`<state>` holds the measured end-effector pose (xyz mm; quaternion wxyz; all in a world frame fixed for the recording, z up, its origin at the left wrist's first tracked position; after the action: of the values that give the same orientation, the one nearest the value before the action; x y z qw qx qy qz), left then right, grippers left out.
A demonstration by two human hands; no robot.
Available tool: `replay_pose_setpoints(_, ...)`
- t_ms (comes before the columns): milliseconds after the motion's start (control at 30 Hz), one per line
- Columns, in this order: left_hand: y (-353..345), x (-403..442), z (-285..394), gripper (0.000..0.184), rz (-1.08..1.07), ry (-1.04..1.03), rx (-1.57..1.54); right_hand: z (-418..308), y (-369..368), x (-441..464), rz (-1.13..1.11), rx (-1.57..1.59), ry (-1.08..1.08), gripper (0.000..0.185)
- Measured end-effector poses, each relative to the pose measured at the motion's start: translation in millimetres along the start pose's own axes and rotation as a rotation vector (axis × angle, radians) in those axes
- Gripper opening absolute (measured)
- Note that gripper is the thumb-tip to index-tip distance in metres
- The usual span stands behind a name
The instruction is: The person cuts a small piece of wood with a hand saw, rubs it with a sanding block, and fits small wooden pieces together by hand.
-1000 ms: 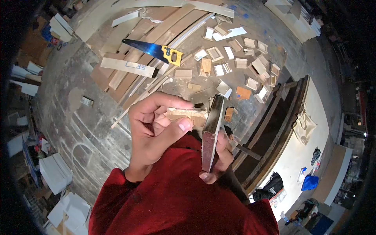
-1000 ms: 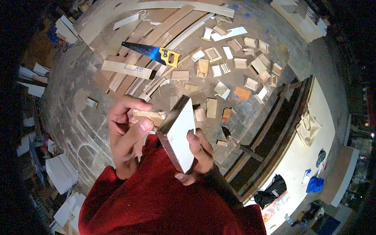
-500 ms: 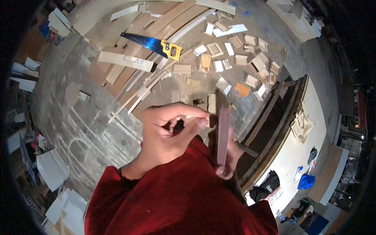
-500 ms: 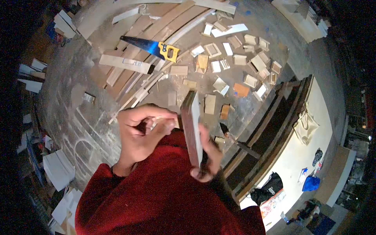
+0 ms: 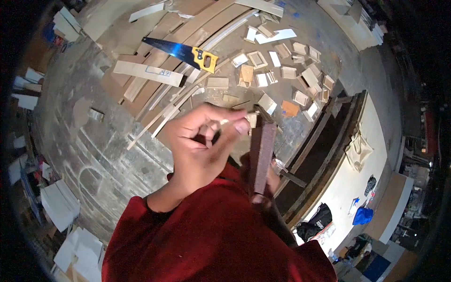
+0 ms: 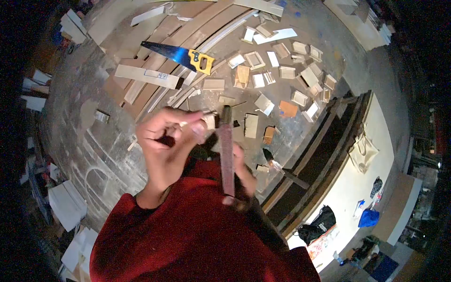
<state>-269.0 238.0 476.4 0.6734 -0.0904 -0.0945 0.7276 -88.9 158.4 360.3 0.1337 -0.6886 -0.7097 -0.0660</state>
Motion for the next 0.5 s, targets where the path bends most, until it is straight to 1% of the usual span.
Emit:
replay_pose_setpoints(33,1,-1,-7,0.018,-0.094,0.036,0.024,6,1,-5,-0.016,0.072,-0.043,0.108)
replay_pose_setpoints(67,0,-4,-15,0.019,-0.195,0.082,0.045,9,6,-16,0.038,0.286,-0.143,0.106)
replay_pose_setpoints(100,-1,-4,-16,0.021,-0.209,0.047,0.007,-14,-10,2,0.107,0.543,-0.248,0.105)
replay_pose_setpoints(133,-3,-2,-20,0.021,-0.216,0.050,0.002,-27,-19,12,0.160,0.706,-0.299,0.105)
replay_pose_setpoints(200,6,2,-21,0.015,-0.077,0.025,-0.097,-41,-31,22,0.250,0.911,-0.323,0.103)
replay_pose_setpoints(233,12,3,-15,0.019,-0.129,0.026,-0.017,-43,-37,25,0.252,0.905,-0.326,0.103)
replay_pose_setpoints(300,17,5,-14,0.019,-0.141,0.057,-0.030,-42,-43,30,0.396,0.981,-0.263,0.102)
replay_pose_setpoints(333,19,6,-16,0.018,-0.156,0.083,-0.039,-41,-45,30,0.399,0.978,-0.263,0.102)
replay_pose_setpoints(367,21,9,-17,0.018,-0.160,0.085,-0.044,-38,-46,30,0.391,0.959,-0.265,0.103)
replay_pose_setpoints(433,21,14,-18,0.017,-0.181,0.051,-0.148,-34,-45,32,0.386,0.935,-0.262,0.104)
replay_pose_setpoints(467,23,17,-18,0.017,-0.187,0.053,-0.152,-33,-49,32,0.318,0.936,-0.286,0.105)
replay_pose_setpoints(500,24,19,-16,0.018,-0.213,0.043,-0.090,-34,-53,33,0.251,0.936,-0.308,0.106)
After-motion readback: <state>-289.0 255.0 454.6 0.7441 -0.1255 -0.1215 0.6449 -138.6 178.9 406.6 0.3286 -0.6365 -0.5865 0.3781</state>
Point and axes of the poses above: each hand's wrist, its own x-axis towards the middle knuckle, its own y-axis out of the back of the hand, z = x × y, the point moved 6 cm from there along x, towards the middle knuckle, and after that the axes turned 13 degrees about y, right-handed, at the moved point
